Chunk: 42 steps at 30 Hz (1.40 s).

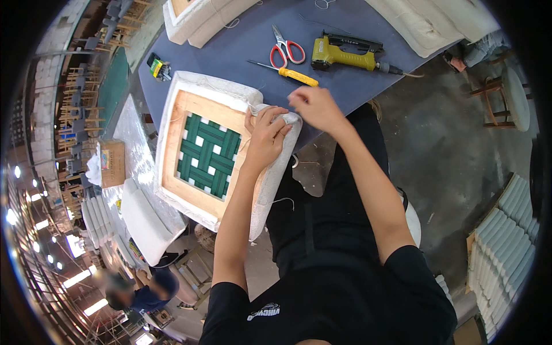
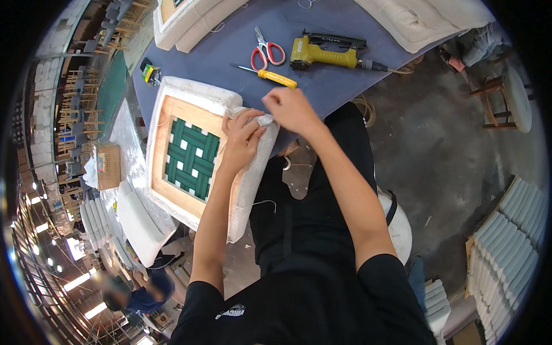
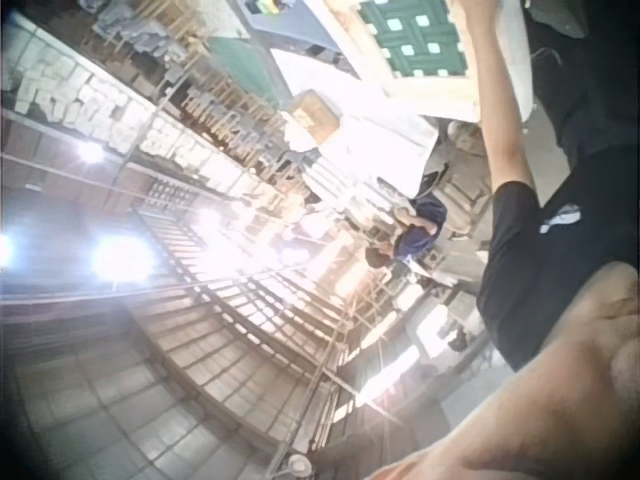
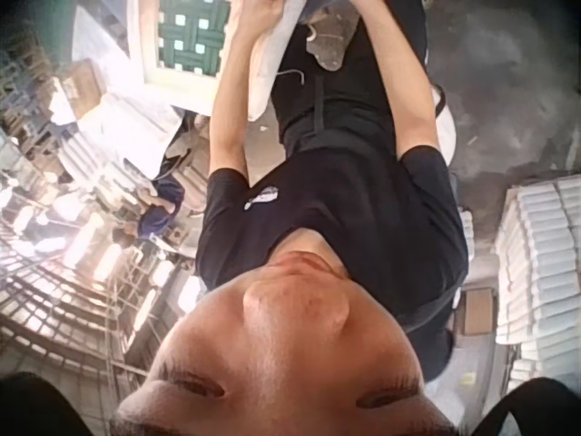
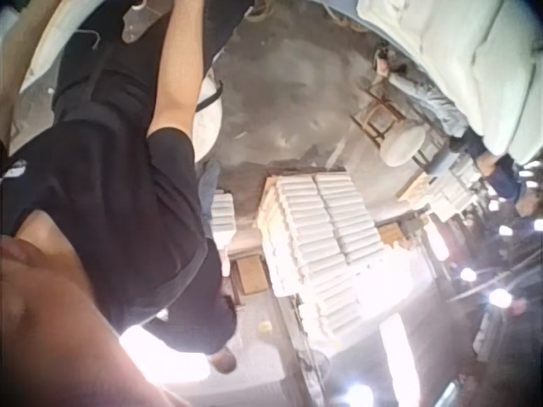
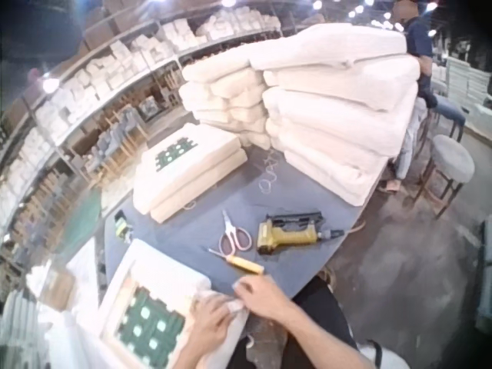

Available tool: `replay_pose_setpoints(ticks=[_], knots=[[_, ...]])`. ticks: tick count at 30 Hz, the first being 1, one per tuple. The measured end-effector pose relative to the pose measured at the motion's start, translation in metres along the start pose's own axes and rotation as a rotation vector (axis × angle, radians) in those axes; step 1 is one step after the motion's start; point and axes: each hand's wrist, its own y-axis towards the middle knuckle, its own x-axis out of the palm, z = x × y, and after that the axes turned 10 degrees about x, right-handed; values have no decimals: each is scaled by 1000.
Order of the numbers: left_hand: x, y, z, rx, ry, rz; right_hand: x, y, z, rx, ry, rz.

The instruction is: The person staples white fabric onto the underside of a cushion frame with a green woven seat. They repeatedly pull the fabric taut, use a staple gun to secure it, and trim excess material with a utility knife. The person rotates the cushion to work on different sides and continues stapling until the fabric is secured.

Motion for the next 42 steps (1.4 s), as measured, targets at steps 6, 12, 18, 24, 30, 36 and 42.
replay_pose_setpoints(ticks=[6, 12, 18, 24, 30, 36, 42], knots=[[1, 2, -8, 18, -46, -60, -46, -15, 21, -194, -75, -238], [-9, 6, -10, 30, -97, -102, -6, -37, 31, 24, 199, -218], [-20, 0, -18, -24, -178, -201, -11, -29, 17, 19, 77, -314], [-19, 7, -18, -6, -231, -207, -95, 48, 17, -378, -704, 300], [-16, -5, -21, 26, -178, -148, -97, 82, 3, -162, -1132, 182], [-17, -3, -20, 40, -167, -180, -127, 98, 5, -211, -911, -22], [-21, -3, -23, 98, -60, -209, -145, 86, -25, -297, -683, 116]])
